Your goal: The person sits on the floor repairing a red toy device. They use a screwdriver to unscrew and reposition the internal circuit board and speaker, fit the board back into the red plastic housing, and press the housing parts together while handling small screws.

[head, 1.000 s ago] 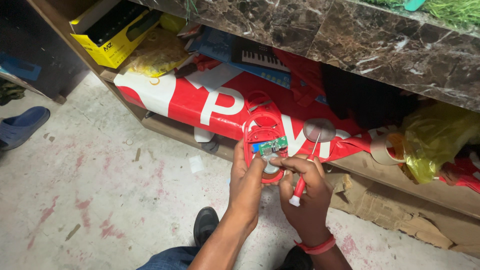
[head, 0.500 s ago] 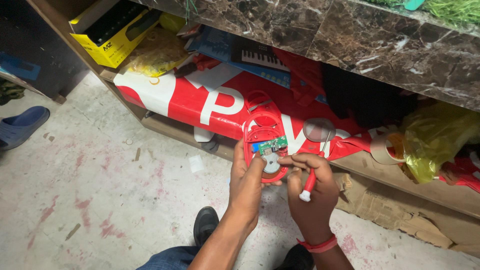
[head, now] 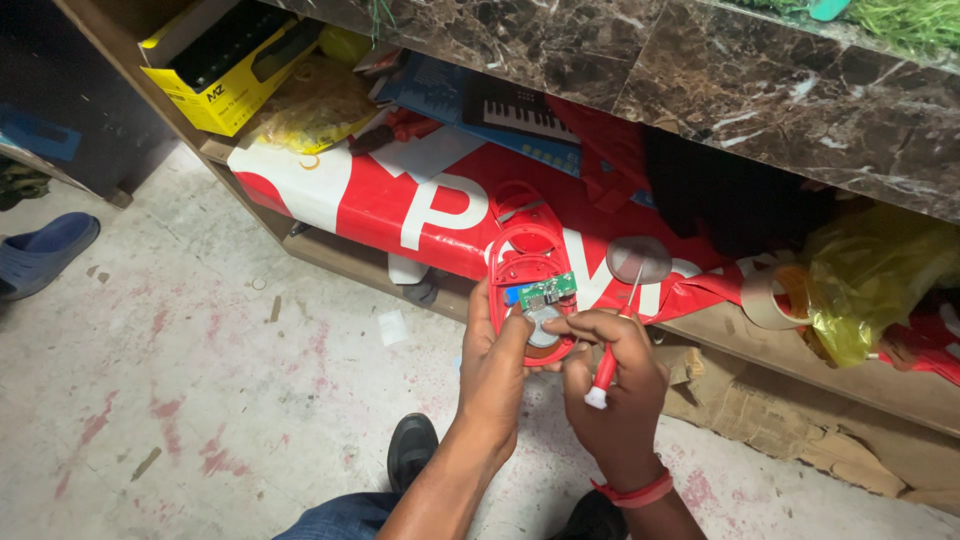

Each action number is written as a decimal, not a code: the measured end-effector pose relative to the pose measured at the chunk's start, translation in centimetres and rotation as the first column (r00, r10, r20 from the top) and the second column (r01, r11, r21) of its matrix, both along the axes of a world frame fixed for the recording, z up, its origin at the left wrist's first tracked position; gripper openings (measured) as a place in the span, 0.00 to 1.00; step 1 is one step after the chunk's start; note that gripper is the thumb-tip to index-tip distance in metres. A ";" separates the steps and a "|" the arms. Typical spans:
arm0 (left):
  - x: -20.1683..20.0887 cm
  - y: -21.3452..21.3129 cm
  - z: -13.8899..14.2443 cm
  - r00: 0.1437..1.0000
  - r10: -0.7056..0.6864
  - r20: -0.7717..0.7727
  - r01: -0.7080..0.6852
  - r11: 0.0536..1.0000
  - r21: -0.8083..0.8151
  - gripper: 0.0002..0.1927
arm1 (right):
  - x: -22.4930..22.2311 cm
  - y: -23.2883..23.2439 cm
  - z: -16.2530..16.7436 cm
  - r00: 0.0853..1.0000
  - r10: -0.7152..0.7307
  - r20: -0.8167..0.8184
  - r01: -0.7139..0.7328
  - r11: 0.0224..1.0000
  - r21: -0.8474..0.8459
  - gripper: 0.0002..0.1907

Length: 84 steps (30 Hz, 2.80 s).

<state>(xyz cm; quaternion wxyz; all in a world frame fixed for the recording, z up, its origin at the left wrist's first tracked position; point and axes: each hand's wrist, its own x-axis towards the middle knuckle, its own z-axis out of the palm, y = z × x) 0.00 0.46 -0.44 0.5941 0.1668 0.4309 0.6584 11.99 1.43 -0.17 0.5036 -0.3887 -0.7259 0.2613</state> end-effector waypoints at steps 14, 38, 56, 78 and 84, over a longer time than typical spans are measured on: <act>0.1 0.1 0.1 1.000 0.028 0.004 -0.028 0.999 0.020 0.25 | -0.6 0.0 0.2 0.993 -0.098 0.070 0.095 0.994 0.045 0.14; 0.3 -0.1 -0.4 0.998 0.019 -0.055 -0.016 0.999 0.050 0.29 | -0.7 0.3 -0.6 0.984 -0.178 -0.019 0.178 0.984 0.008 0.16; 0.8 -0.1 -1.1 0.995 0.013 -0.095 -0.004 0.996 0.091 0.25 | -0.8 0.3 -0.2 0.972 -0.227 0.059 0.224 0.973 0.053 0.17; 0.6 -0.1 -0.6 0.999 0.044 -0.027 -0.043 0.997 0.057 0.29 | -0.6 0.6 -1.2 0.973 -0.229 -0.016 0.228 0.972 -0.066 0.16; 0.6 -0.2 -0.2 0.999 0.043 -0.009 -0.042 0.997 0.069 0.31 | -0.5 0.6 -1.5 0.975 -0.209 -0.072 0.205 0.977 -0.052 0.16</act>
